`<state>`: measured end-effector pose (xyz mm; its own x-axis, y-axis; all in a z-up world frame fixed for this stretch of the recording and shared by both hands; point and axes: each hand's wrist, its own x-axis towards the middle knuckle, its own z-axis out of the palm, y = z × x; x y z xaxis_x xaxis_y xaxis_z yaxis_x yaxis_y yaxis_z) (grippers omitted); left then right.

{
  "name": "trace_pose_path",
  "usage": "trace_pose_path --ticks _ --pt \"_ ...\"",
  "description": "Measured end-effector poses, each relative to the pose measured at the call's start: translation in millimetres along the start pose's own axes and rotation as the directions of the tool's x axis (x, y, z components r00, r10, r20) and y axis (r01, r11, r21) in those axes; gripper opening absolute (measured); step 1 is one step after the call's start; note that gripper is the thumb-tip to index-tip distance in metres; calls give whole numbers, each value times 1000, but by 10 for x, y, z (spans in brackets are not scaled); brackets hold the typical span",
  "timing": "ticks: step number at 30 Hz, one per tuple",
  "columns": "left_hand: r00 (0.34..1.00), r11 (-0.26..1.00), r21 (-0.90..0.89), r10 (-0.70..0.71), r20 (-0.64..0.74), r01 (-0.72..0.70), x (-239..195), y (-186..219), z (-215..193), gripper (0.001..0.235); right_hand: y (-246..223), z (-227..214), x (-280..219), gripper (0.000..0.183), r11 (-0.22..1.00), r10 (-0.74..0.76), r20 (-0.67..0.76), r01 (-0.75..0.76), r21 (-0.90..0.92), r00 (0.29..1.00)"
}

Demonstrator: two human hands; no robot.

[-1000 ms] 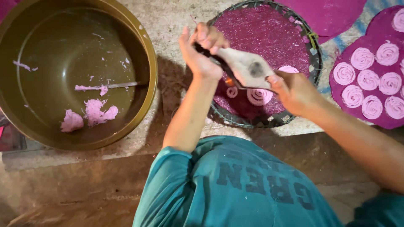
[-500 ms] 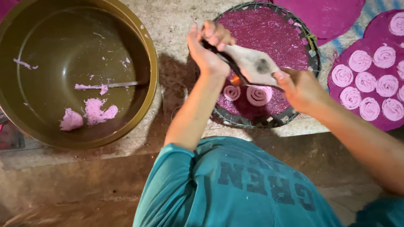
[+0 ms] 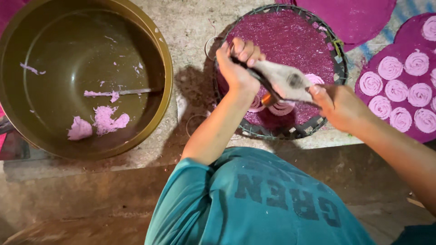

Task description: The person uses a manual rose press to form pink paste into rose shapes on a purple mat. They repeatedly scoop paste from a bowl, load it into the press, and release the formed roses onto the mat.

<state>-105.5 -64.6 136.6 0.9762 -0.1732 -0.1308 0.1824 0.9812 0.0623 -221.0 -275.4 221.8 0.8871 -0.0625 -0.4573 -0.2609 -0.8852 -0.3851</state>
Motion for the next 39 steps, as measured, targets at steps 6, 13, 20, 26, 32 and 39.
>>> trace_pose_path --ticks 6,13,20,26,32,39 --pt "995 999 48 12 97 -17 372 178 30 34 -111 138 262 61 956 -278 -223 292 33 934" --pt "993 980 164 107 43 -113 95 664 21 41 -408 450 226 58 952 -262 -90 273 139 961" --pt "977 994 111 44 -207 -22 -239 171 25 37 -92 257 -205 62 991 -67 34 62 120 997" --pt "995 993 103 -53 -79 61 -452 4 428 32 59 50 -548 69 985 9 -9 -8 170 1000" --pt "987 979 178 -117 106 97 -965 316 689 33 -13 182 -970 64 926 -112 86 73 370 990" --pt "985 974 186 -148 84 130 -1282 302 778 32 -49 204 -1215 60 903 -85 150 12 429 985"
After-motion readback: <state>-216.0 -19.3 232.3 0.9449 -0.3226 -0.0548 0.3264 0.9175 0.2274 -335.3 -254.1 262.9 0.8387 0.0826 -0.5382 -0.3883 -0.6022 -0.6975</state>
